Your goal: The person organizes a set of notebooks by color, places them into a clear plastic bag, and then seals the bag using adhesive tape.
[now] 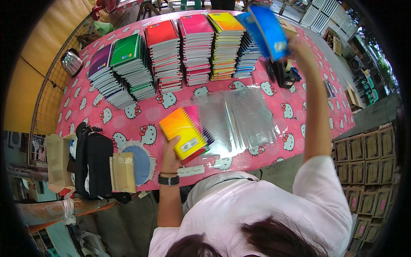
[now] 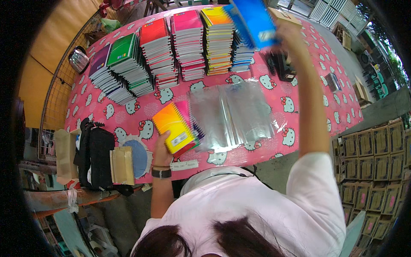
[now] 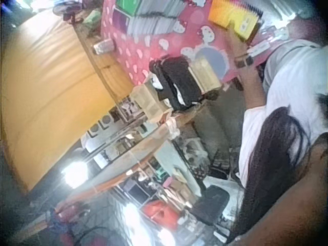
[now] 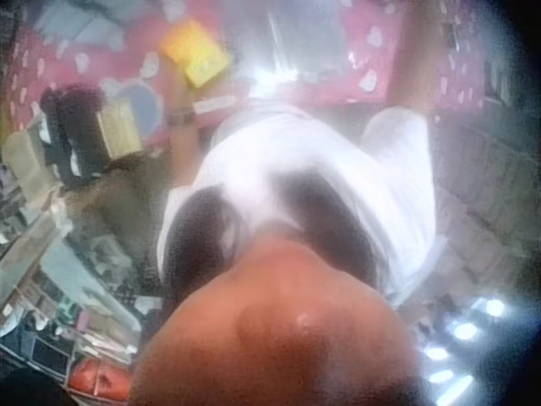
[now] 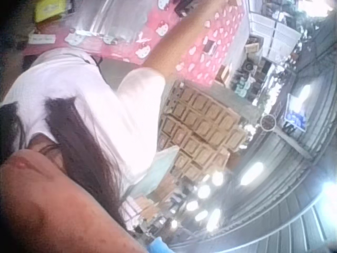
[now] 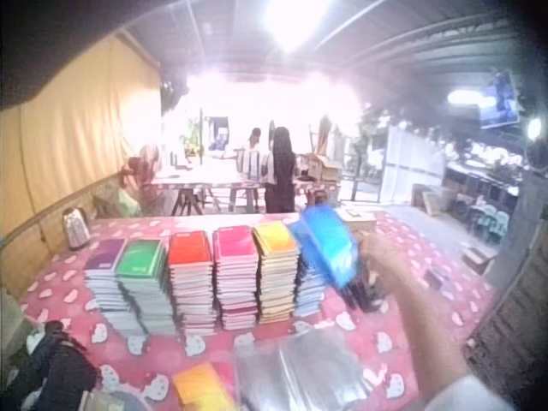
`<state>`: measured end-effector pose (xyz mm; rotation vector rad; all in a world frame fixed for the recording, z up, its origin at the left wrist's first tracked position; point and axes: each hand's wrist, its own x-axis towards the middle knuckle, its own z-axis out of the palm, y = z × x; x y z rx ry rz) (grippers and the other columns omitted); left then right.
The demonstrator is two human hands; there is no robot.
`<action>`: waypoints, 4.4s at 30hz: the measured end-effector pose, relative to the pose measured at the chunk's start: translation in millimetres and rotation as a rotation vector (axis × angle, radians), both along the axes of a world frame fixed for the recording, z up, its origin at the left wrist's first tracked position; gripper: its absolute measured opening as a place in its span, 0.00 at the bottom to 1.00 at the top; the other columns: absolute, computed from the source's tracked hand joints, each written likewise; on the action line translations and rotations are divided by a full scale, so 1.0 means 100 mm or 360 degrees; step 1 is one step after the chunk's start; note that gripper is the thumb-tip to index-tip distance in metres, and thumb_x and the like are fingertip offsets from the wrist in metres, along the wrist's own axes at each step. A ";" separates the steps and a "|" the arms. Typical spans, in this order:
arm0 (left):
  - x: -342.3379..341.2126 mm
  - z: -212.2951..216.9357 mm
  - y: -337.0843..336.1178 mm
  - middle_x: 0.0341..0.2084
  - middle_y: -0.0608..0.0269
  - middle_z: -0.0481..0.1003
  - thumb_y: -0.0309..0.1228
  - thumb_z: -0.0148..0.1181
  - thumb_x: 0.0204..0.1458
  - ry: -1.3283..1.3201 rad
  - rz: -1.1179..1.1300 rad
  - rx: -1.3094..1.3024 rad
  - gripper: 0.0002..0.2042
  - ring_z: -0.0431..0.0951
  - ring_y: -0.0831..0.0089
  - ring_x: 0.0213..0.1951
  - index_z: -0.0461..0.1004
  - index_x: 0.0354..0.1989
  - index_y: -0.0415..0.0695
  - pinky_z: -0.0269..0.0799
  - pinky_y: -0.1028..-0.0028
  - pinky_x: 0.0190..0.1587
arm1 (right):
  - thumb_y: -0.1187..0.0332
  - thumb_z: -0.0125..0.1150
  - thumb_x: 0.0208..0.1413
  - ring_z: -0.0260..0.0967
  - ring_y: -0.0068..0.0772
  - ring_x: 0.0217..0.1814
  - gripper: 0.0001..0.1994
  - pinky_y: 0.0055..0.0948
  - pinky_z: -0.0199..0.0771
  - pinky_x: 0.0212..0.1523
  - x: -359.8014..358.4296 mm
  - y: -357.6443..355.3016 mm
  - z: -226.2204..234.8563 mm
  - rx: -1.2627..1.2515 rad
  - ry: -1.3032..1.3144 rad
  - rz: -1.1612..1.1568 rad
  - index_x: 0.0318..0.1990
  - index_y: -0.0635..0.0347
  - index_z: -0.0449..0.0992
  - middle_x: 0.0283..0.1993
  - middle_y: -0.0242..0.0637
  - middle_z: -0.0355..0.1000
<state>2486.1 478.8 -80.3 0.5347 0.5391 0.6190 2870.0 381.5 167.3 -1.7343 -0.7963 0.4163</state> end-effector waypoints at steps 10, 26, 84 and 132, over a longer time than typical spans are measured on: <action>1.25 -0.22 -0.69 0.47 0.62 0.67 0.39 0.52 0.56 -0.0137 -0.0238 0.0066 0.24 0.69 0.71 0.48 0.55 0.57 0.41 0.67 0.71 0.50 | 0.69 0.59 0.43 0.71 0.33 0.41 0.22 0.28 0.74 0.37 -0.94 -0.84 -1.80 -0.0760 -0.0076 0.0512 0.48 0.68 0.70 0.42 0.44 0.71; 1.66 0.01 -0.77 0.47 0.58 0.63 0.22 0.71 0.30 0.0253 -0.0271 0.1175 0.44 0.64 0.68 0.52 0.47 0.56 0.42 0.62 0.70 0.54 | 0.79 0.66 0.28 0.56 0.31 0.58 0.45 0.31 0.54 0.60 -0.71 -0.78 -2.38 0.0157 0.0403 0.0784 0.60 0.59 0.49 0.53 0.37 0.60; 1.98 -0.28 -0.36 0.29 0.48 0.76 0.53 0.66 0.37 0.1349 -0.0142 0.1017 0.32 0.78 0.63 0.32 0.73 0.33 0.29 0.72 0.69 0.35 | 0.67 0.58 0.43 0.61 0.39 0.44 0.05 0.39 0.60 0.42 0.11 -0.65 -2.81 -0.0592 -0.1554 -0.0049 0.26 0.55 0.77 0.33 0.34 0.67; 2.02 -0.03 -0.58 0.55 0.40 0.55 0.45 0.68 0.38 0.0975 -0.0031 0.1006 0.51 0.60 0.56 0.56 0.39 0.61 0.30 0.59 0.67 0.56 | 0.73 0.53 0.44 0.71 0.47 0.35 0.12 0.42 0.70 0.34 -0.82 -0.80 -1.96 -0.0738 -0.0731 0.0301 0.39 0.60 0.72 0.34 0.47 0.72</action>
